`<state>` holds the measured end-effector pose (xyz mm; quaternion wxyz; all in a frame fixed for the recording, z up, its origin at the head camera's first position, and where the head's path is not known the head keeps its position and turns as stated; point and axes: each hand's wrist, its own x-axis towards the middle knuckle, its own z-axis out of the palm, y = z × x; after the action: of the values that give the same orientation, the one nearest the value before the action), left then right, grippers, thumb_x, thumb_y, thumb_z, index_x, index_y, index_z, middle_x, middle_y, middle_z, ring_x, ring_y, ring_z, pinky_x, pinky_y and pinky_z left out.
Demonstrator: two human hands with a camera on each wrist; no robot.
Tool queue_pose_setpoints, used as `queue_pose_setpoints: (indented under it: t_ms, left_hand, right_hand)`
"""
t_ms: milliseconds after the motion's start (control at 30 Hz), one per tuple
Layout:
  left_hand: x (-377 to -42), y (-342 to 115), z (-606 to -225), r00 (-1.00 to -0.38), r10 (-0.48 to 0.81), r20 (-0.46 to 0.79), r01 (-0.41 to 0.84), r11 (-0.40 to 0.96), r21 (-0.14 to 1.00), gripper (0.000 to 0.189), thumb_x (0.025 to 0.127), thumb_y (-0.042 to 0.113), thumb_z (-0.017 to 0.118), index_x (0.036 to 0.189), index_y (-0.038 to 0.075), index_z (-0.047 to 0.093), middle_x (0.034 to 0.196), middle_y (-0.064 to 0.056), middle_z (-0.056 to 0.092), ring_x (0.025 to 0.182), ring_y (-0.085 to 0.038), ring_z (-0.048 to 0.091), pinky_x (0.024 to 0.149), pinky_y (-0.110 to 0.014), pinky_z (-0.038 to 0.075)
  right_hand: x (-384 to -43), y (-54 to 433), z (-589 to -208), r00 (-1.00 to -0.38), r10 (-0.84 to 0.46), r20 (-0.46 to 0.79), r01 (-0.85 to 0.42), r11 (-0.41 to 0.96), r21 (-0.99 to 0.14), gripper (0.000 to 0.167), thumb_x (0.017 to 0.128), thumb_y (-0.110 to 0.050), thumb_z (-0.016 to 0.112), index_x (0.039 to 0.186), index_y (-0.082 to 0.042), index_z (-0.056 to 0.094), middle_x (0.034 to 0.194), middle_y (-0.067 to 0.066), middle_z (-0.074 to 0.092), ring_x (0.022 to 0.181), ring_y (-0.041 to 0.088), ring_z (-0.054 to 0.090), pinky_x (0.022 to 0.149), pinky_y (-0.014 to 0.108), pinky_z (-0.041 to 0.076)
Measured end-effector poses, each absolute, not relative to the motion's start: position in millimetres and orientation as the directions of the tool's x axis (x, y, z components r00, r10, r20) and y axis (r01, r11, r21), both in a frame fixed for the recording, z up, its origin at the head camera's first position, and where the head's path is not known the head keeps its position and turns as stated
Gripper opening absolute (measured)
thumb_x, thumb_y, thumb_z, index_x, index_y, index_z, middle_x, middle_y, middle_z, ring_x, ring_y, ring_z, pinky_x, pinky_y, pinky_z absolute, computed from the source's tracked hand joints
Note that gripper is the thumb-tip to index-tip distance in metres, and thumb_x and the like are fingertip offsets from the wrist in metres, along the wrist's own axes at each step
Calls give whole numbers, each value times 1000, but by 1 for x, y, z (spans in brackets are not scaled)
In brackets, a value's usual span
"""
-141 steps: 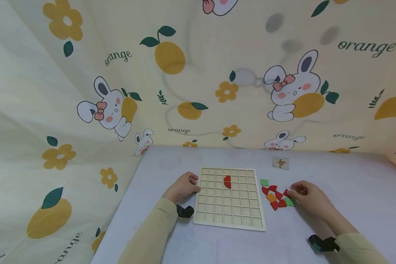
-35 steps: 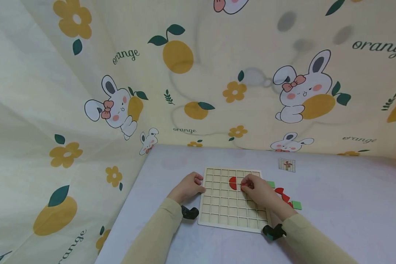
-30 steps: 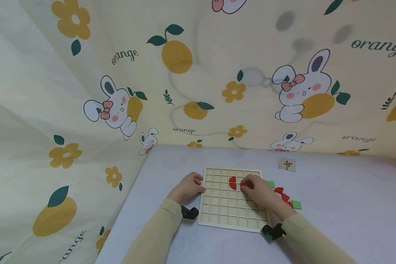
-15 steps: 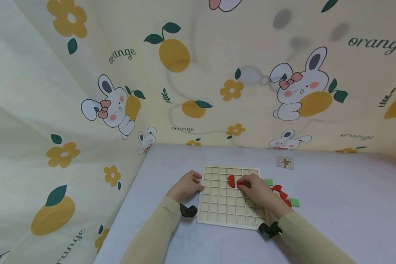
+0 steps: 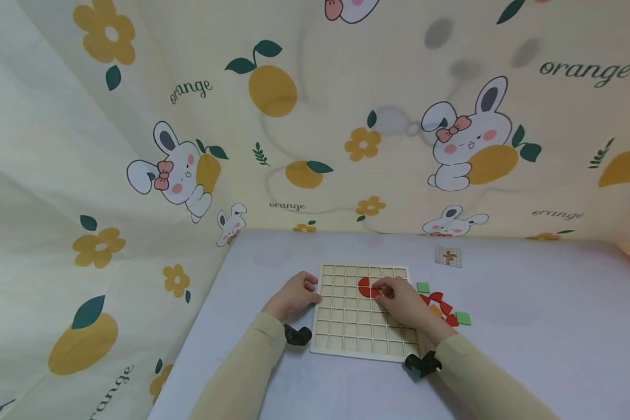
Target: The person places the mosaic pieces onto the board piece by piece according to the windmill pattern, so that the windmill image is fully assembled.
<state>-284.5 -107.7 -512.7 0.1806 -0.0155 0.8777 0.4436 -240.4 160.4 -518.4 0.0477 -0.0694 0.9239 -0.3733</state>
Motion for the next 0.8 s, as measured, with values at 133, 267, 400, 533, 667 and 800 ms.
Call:
queue_pose_setpoints:
  t_ms: [133,267,400,533,667,800]
  left_hand:
    - [-285,-108,-514,-934,131,-333,-192,604,774,37,81,11,76,112,12,56,99,-5,54,90,-23,51,81,-38,40]
    - [-285,-108,-513,-934,128,-334,-192,608,771,38,81,12,76,113,12,56,99,-5,53,90,-23,51,81,-39,40]
    - [-286,-107,-512,-934,126,-335,-191,615,765,38,81,12,76,113,12,56,99,-5,54,90,-23,51,82,-39,41]
    - [-287,-107,-511,-935,125,-332,-186,624,759,38,82,13,76,113,14,56,100,-4,54,91,-22,51,83,-39,41]
    - [-286,-107,-510,-934,122,-336,-191,623,758,38,81,13,76,113,14,56,100,-4,54,91,-22,52,83,-39,41]
    - [-284,-108,-510,-932,123,-339,-195,618,761,38,80,11,76,113,12,56,99,-5,54,90,-23,51,82,-40,41]
  right_hand:
    - [-241,160,-519,-987,-158,-37,-86,703,-706,27,90,-15,67,117,-11,64,96,4,54,86,21,50,74,36,43]
    - [-242,159,-520,-990,-136,-33,-71,694,-717,28,90,-15,68,116,-10,62,95,5,54,86,21,49,75,36,43]
    - [-242,159,-520,-992,-122,-29,-61,669,-741,27,89,-13,69,112,-6,57,91,5,52,83,21,48,72,35,43]
    - [-241,159,-518,-993,-112,-23,-57,659,-750,25,89,-12,69,108,-5,56,90,6,51,82,21,48,71,34,42]
    - [-240,157,-518,-995,-97,-33,-41,671,-741,22,89,-14,70,106,-5,59,92,6,53,84,22,48,73,34,43]
    - [-239,153,-517,-995,-84,-53,-21,696,-718,22,88,-17,71,103,-5,61,91,7,52,82,22,47,70,34,42]
